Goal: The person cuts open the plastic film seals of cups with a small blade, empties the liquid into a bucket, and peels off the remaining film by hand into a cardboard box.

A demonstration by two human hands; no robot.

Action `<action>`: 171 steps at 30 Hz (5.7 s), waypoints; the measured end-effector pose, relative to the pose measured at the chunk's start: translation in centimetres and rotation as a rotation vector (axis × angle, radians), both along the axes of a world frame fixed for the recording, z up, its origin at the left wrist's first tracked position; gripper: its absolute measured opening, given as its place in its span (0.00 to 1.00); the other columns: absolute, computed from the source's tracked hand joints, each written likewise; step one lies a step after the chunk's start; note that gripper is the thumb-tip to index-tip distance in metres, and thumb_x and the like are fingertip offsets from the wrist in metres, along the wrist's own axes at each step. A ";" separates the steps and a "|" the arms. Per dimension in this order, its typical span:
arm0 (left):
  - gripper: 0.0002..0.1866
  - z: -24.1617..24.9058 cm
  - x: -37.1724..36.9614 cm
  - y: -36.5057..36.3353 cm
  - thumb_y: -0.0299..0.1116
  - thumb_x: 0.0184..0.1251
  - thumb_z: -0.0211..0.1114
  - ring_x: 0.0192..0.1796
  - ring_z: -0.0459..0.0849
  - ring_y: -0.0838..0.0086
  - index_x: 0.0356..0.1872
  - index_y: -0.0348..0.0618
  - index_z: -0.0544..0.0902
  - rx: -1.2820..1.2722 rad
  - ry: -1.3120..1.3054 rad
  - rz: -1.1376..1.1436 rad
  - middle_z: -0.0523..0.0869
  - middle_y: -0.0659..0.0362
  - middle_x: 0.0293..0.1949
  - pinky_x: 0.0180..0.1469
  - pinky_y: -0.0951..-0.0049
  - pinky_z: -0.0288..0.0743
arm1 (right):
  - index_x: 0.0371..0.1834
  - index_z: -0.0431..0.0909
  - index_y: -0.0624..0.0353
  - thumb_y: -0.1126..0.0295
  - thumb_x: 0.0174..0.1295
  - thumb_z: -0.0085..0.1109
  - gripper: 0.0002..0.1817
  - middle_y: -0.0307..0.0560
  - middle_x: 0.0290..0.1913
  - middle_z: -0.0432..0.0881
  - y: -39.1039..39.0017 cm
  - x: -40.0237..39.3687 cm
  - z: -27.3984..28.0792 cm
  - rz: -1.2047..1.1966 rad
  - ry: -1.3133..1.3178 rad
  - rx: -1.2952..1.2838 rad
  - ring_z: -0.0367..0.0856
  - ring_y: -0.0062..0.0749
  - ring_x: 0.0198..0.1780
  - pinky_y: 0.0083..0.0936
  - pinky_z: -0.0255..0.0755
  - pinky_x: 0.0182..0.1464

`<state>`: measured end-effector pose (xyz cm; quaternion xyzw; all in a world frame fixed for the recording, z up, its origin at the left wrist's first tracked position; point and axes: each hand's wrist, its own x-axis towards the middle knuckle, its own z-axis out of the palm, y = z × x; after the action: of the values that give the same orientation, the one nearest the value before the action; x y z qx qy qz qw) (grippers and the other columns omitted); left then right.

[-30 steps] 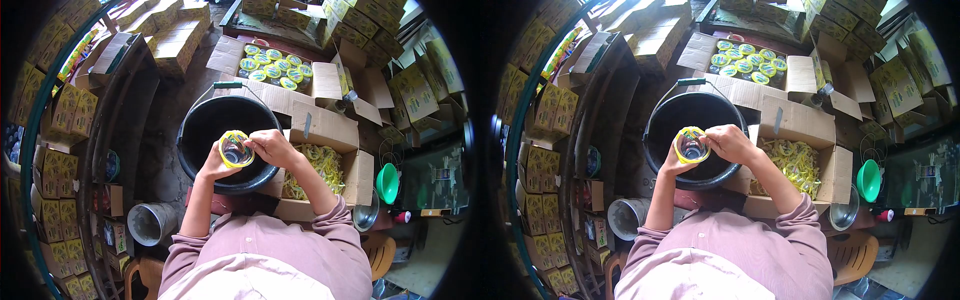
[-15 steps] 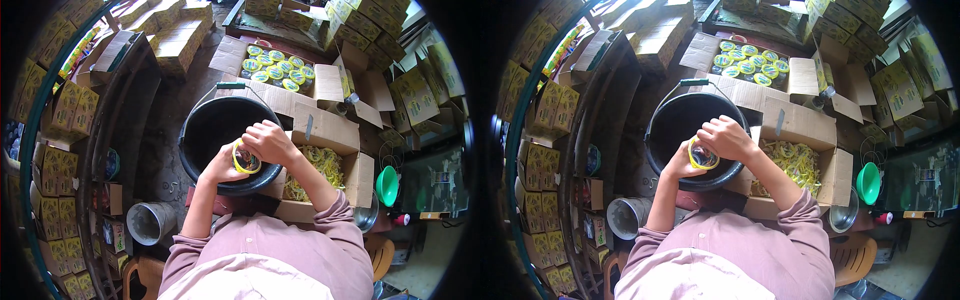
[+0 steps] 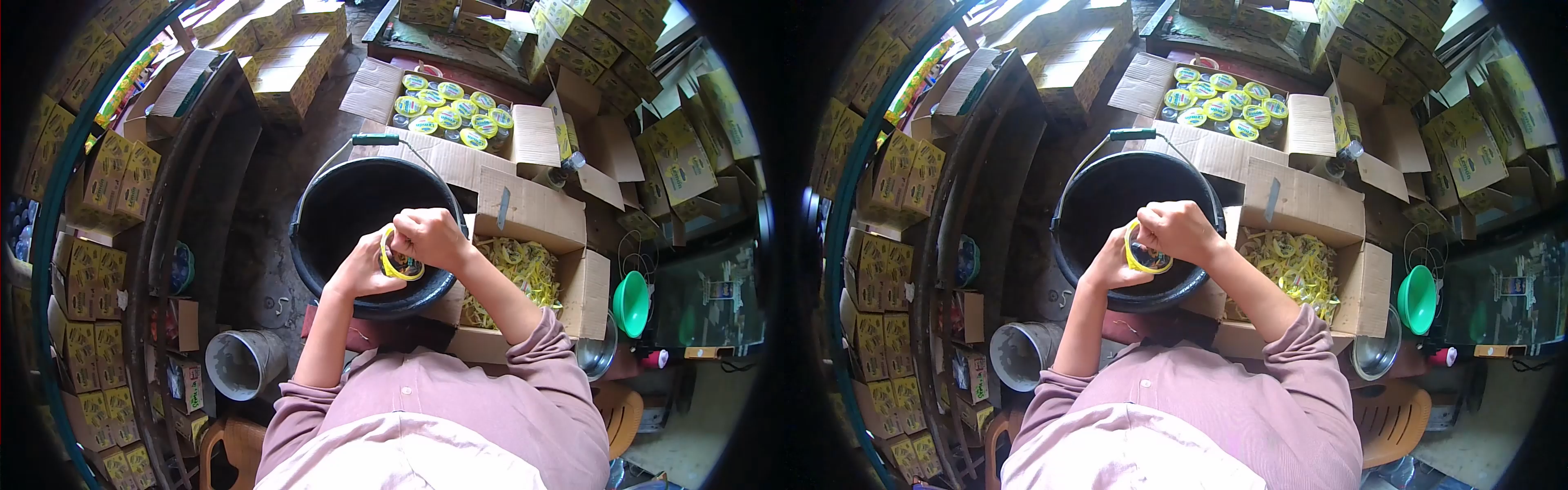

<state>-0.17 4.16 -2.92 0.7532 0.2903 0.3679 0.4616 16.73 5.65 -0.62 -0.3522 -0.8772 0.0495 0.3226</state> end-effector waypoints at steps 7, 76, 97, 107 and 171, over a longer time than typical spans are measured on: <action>0.28 0.2 0.2 -0.1 0.33 0.34 0.70 0.37 0.80 0.61 0.43 0.37 0.73 0.010 -0.012 0.054 0.79 0.51 0.35 0.44 0.68 0.73 | 0.21 0.68 0.58 0.68 0.52 0.59 0.10 0.47 0.21 0.75 -0.2 0.1 0.2 -0.007 0.146 -0.165 0.79 0.42 0.25 0.32 0.75 0.28; 0.36 -2.5 -2.8 -0.1 0.19 0.38 0.72 0.42 0.79 0.75 0.55 0.38 0.69 -0.652 -0.395 -0.064 0.76 0.56 0.44 0.44 0.77 0.77 | 0.37 0.82 0.63 0.65 0.65 0.51 0.13 0.46 0.21 0.78 0.3 12.8 6.3 -0.130 -0.153 -0.879 0.73 0.23 0.23 0.24 0.69 0.30; 0.32 -1.5 -1.1 0.0 0.22 0.38 0.71 0.39 0.78 0.82 0.52 0.39 0.72 -0.403 -0.325 0.063 0.78 0.59 0.41 0.43 0.82 0.73 | 0.29 0.78 0.64 0.62 0.58 0.61 0.14 0.50 0.26 0.77 -8.1 8.2 1.6 -0.408 0.239 -0.598 0.77 0.36 0.27 0.28 0.71 0.32; 0.26 0.0 0.1 0.1 0.25 0.39 0.71 0.34 0.81 0.79 0.45 0.36 0.76 0.037 0.075 0.149 0.82 0.59 0.34 0.40 0.78 0.77 | 0.24 0.75 0.59 0.57 0.56 0.60 0.16 0.54 0.24 0.78 -3.1 -0.8 0.1 -0.510 -0.005 -0.459 0.81 0.47 0.29 0.37 0.75 0.30; 0.26 5.7 1.8 -2.6 0.25 0.38 0.74 0.37 0.83 0.72 0.45 0.39 0.76 0.193 -0.031 0.257 0.82 0.56 0.35 0.40 0.76 0.77 | 0.30 0.82 0.60 0.66 0.52 0.67 0.10 0.45 0.26 0.80 -8.6 2.6 4.8 -0.451 0.609 -0.331 0.76 0.26 0.25 0.22 0.68 0.27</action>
<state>1.64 1.52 2.77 0.7449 0.3402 0.4619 0.3406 19.31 -2.92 4.23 -0.5521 -0.6226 0.2200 0.5091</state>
